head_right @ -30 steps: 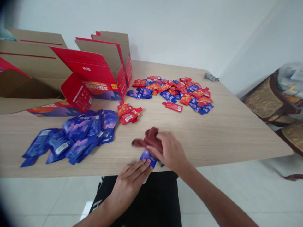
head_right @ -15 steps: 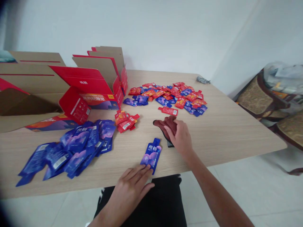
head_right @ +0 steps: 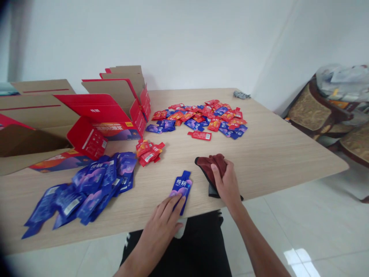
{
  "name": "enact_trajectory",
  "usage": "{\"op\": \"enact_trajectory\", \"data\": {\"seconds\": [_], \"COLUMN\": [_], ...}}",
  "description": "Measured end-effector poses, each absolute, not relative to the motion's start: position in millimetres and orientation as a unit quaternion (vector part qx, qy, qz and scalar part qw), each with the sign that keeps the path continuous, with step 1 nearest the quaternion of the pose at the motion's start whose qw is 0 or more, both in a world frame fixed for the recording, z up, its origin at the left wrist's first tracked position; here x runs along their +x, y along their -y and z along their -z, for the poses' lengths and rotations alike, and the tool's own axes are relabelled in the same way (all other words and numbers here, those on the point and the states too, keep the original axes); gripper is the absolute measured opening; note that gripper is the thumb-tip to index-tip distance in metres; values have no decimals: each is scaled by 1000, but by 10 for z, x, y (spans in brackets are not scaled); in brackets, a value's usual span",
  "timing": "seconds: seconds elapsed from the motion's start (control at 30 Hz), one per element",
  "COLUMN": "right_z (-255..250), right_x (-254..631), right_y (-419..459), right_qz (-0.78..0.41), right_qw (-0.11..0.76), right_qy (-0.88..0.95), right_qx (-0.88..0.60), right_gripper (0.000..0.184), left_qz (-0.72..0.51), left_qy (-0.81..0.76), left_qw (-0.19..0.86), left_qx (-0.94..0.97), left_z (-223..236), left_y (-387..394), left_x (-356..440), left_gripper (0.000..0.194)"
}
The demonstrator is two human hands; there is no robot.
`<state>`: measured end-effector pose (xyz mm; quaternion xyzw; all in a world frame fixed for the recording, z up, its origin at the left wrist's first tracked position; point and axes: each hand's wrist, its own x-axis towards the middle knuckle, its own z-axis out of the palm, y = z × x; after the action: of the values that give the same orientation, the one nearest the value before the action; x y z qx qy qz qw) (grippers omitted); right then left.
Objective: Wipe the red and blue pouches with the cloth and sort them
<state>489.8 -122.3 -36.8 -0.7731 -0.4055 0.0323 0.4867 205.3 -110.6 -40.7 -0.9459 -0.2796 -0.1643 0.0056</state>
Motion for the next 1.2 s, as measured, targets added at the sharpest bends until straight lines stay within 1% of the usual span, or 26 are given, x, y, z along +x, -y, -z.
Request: {"op": "enact_trajectory", "data": {"seconds": [0.1,0.2,0.23,0.3,0.37,0.43,0.5,0.6,0.67,0.73,0.83,0.97,1.07,1.13,1.2], "right_z": [342,318,316,318,325,330,330,318,303,286,270,280,281,253,195], "right_x": [4899,4899,4900,4904,4909,4914,4919,4922,4919,4913,4898,4897,4918,4903,4813], "right_y": [1210,1207,1209,1217,1223,1225,1222,1215,1212,1213,1217,1215,1211,1226,1273], "right_qz": [-49,-64,-67,-71,-74,-78,-81,-84,-86,-88,-88,-84,-82,-66,-24], "right_qw": [498,510,512,514,514,515,515,513,510,508,505,502,503,505,506], "right_qy": [393,379,374,364,358,354,354,352,351,352,357,362,366,376,400], "right_qx": [-771,-770,-771,-774,-776,-777,-777,-779,-781,-781,-781,-781,-779,-775,-764], "right_gripper": [66,66,67,68,68,68,68,68,68,68,67,65,65,63,60], "left_qz": [182,257,289,348,378,375,350,310,287,261,247,240,247,246,230], "left_qy": [213,181,202,295,402,453,444,384,366,377,368,247,202,197,200], "left_qw": [-5,-90,-124,-191,-253,-282,-251,-137,-82,-51,-33,-35,-27,-21,-13], "left_qx": [-960,-945,-927,-869,-795,-758,-786,-859,-882,-887,-896,-938,-947,-949,-952], "left_z": [398,283,243,186,170,188,217,219,186,152,159,287,377,410,424], "left_y": [1045,998,992,989,982,958,921,884,896,939,1019,1052,1027,1022,1039], "left_x": [1907,1835,1832,1851,1887,1921,1941,1949,1945,1928,1860,1723,1644,1619,1617], "left_gripper": [53,42,39,34,38,43,39,31,31,34,39,41,41,40,41]}}
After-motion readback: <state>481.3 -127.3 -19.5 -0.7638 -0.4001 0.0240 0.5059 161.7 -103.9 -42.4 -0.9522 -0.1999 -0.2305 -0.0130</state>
